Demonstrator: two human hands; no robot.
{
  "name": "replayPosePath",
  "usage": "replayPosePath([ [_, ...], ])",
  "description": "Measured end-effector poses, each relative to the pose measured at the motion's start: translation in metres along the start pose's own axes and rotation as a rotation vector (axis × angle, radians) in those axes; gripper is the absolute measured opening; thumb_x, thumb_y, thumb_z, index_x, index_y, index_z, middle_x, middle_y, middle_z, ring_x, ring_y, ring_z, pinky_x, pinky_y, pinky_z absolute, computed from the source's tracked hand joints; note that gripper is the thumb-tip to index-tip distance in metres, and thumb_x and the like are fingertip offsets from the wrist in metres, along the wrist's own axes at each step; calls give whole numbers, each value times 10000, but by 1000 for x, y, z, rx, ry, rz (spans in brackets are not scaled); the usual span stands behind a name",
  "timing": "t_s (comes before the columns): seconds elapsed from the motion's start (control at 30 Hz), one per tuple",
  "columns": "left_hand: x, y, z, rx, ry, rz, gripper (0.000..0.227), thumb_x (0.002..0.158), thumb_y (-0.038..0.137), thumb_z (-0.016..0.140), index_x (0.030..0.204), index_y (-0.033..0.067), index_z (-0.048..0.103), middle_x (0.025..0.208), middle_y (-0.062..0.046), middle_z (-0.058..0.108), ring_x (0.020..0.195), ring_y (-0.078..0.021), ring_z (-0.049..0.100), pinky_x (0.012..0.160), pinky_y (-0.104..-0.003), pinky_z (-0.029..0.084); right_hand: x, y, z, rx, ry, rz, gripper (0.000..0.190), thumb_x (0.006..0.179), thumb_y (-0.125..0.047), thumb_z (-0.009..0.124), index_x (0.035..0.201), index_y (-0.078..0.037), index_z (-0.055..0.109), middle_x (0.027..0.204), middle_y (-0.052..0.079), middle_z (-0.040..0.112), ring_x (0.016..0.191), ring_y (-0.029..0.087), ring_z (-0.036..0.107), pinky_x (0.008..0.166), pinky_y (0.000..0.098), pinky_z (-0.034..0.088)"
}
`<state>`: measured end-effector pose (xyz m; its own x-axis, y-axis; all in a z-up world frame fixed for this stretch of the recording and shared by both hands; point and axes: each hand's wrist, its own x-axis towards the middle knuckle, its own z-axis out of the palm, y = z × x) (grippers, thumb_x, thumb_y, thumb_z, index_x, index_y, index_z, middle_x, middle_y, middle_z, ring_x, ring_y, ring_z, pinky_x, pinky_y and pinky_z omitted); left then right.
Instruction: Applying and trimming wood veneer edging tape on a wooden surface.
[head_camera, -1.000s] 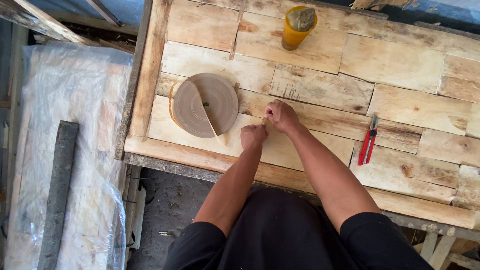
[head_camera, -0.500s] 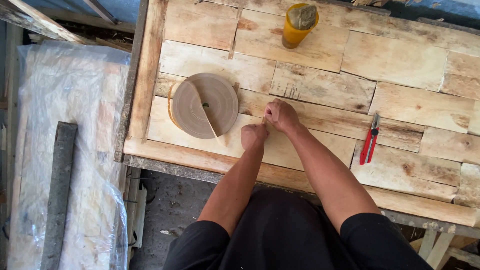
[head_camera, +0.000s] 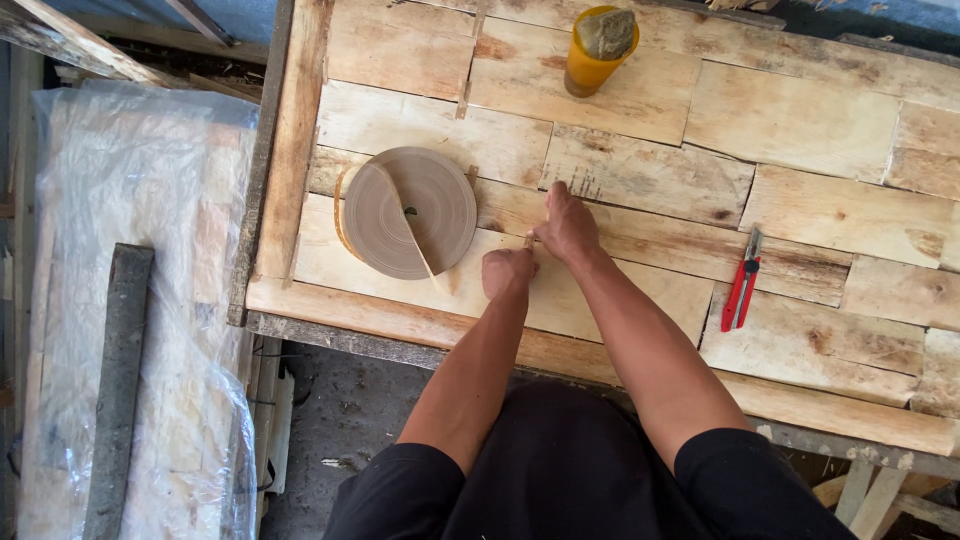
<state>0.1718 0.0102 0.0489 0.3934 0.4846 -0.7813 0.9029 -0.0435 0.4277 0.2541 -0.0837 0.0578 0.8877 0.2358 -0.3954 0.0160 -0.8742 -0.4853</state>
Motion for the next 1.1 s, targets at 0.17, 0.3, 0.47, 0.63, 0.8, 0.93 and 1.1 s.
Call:
replayPosePath([
  [0.17, 8, -4, 6, -3, 12, 1, 304, 878, 355, 724, 758, 91, 814, 723, -43, 769, 723, -210, 749, 717, -368, 565, 21, 29, 28, 128, 95, 49, 444, 784, -297, 889, 995, -92, 556, 931, 100, 704, 862, 273, 699, 776, 422, 556],
  [0.3, -1, 1, 2, -22, 11, -7, 356, 881, 396, 723, 757, 72, 800, 724, -46, 775, 730, -208, 762, 719, -363, 572, 5, 14, 7, 62, 65, -48, 615, 644, -372, 977, 955, -82, 532, 908, 108, 647, 846, 304, 651, 746, 435, 523],
  [0.47, 7, -8, 6, 20, 25, -2, 324, 858, 397, 747, 761, 96, 813, 717, -49, 762, 719, -206, 745, 712, -372, 568, 10, 32, 35, 61, 149, -111, 565, 685, -355, 952, 959, -84, 538, 915, 88, 640, 859, 312, 637, 742, 448, 503],
  [0.63, 8, -12, 7, 8, 37, 64, 314, 866, 401, 736, 755, 117, 813, 693, -34, 759, 676, -185, 732, 692, -368, 562, 24, 62, 54, 118, 179, -209, 508, 746, -330, 923, 1002, -97, 551, 990, 81, 639, 901, 287, 643, 776, 425, 515],
  [0.8, 8, -16, 7, 13, -20, 61, 462, 927, 514, 675, 724, 115, 785, 680, -7, 748, 663, -145, 715, 695, -341, 549, 23, 58, 42, 32, 42, -294, 676, 636, -334, 970, 1051, -46, 521, 1093, 160, 575, 1010, 325, 592, 843, 422, 513],
  [0.93, 17, -22, 13, -5, -24, 89, 404, 921, 473, 679, 750, 120, 780, 678, 5, 753, 667, -137, 726, 696, -344, 561, 15, 38, 28, -42, -76, -164, 727, 646, -398, 964, 1084, -61, 492, 1132, 148, 551, 1018, 303, 603, 853, 423, 522],
  [1.1, 45, -42, 38, 91, 127, 290, 176, 851, 306, 708, 829, 148, 783, 770, -57, 759, 759, -258, 733, 713, -418, 558, 15, 27, 24, -114, -76, -109, 732, 643, -376, 959, 1098, -61, 480, 1172, 158, 549, 1044, 326, 622, 861, 443, 544],
])
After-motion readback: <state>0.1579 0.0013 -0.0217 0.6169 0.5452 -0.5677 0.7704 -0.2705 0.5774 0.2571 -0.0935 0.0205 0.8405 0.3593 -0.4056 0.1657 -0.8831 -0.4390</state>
